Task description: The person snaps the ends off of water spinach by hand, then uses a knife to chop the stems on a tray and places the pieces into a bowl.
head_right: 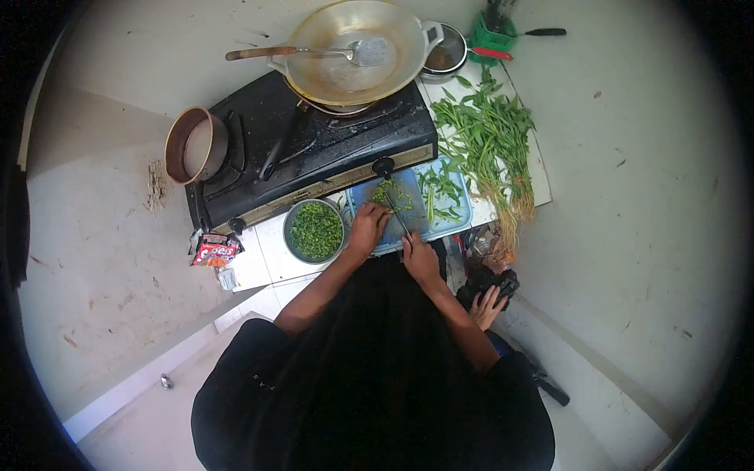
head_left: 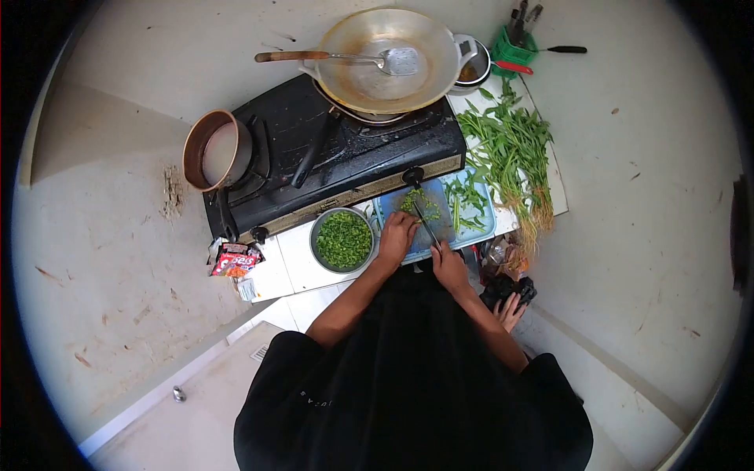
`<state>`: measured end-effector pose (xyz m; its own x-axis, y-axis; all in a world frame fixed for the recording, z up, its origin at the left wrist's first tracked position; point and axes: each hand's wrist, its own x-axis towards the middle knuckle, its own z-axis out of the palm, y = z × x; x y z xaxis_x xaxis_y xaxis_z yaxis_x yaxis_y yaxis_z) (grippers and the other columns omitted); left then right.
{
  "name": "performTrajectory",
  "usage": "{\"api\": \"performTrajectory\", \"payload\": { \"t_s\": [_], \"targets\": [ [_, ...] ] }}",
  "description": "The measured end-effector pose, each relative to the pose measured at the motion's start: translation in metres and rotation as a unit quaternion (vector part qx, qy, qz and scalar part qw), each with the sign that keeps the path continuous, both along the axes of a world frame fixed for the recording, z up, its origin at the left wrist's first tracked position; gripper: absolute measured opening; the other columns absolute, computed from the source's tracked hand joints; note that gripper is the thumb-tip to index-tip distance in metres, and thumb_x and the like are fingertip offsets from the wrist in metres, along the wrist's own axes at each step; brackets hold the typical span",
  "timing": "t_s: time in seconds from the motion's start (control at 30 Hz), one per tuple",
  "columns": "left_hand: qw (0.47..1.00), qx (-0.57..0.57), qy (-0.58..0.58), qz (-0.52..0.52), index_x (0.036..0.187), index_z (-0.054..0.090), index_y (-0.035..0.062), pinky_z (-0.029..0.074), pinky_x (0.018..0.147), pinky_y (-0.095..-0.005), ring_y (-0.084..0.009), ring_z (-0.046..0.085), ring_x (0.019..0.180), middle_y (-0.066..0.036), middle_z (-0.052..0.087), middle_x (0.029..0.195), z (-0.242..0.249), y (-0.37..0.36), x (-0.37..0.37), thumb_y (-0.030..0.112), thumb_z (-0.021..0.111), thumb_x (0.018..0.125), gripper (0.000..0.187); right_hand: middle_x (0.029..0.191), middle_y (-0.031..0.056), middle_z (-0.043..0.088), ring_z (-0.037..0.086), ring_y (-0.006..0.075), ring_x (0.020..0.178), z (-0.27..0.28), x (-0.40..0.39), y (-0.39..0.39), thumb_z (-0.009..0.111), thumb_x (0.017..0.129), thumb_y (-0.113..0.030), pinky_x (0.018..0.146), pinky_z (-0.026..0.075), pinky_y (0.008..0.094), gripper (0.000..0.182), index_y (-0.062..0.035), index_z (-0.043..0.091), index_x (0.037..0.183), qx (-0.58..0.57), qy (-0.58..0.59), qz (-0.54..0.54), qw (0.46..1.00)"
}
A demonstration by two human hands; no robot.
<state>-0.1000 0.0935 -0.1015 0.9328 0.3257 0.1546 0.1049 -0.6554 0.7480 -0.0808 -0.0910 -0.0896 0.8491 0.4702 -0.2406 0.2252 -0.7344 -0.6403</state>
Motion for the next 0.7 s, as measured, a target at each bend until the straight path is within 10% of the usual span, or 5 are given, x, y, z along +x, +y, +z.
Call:
{"api": "performTrajectory", "payload": {
  "t_s": [0.7],
  "targets": [
    [0.987,-0.065,0.001,0.149,0.092,0.073,0.0007,0.050,0.086,-0.0440,-0.0346,0.062,0.093,-0.014,0.067,0.092,-0.008,-0.004,-0.009,0.005,0.071,0.083,0.010,0.083,0.0279,0.067,0.064,0.0514,0.081,0.030,0.063,-0.013,0.049,0.102,-0.036,0.072,0.050,0.0599,0.030,-0.0077,0.054,0.110,-0.085,0.049,0.192,0.976]
  ]
}}
